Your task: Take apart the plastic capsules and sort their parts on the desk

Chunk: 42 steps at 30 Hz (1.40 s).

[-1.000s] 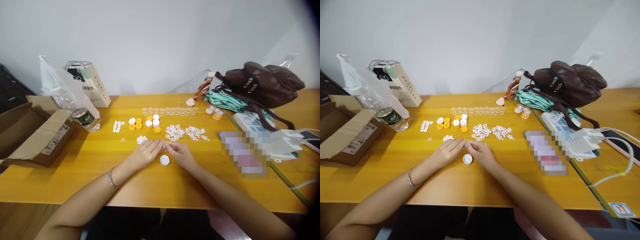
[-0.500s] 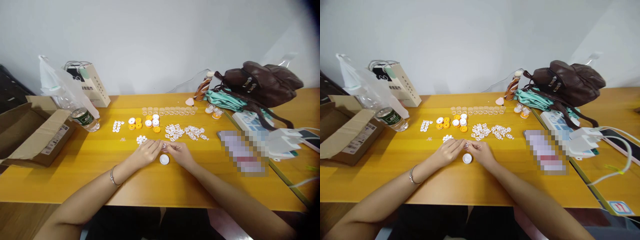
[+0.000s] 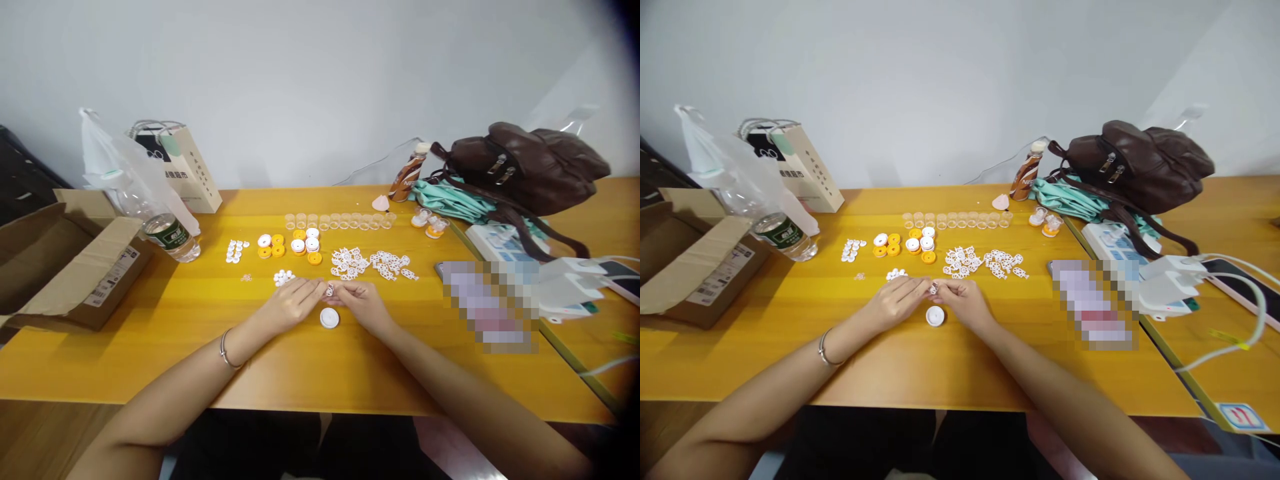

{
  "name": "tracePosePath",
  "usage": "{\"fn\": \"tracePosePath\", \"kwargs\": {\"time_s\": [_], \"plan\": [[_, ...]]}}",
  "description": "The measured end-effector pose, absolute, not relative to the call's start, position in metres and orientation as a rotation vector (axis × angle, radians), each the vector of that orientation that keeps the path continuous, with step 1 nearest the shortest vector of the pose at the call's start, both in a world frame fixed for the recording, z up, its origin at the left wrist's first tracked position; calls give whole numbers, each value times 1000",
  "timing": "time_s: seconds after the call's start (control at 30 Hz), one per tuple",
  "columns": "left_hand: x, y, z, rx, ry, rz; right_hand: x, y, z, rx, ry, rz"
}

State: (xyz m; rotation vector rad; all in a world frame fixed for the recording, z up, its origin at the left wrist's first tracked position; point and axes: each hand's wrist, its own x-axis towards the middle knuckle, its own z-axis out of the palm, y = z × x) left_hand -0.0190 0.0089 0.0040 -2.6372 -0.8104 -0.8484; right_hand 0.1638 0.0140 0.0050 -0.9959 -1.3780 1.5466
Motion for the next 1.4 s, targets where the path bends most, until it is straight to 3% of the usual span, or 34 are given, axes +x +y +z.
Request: {"fn": "tracePosePath", "kwargs": {"time_s": [0.2, 0.53, 0.77, 1.2, 1.4], "plan": [[-16, 14, -1, -2808, -1042, -1400, 166, 16, 6, -985, -1332, 1575], [-13, 12, -5, -2913, -1403, -1724, 164, 18, 6, -879, -1404, 1541], [-8, 15, -5, -2927, -1728, -2186, 168, 17, 5, -857, -1784, 1179], [-4, 13, -1, -2651, -1924, -2398, 179, 19, 13, -908, -2159, 692], [-19, 21, 7, -2443, -2014, -2474, 189, 34, 4, -1086, -2063, 606]]}}
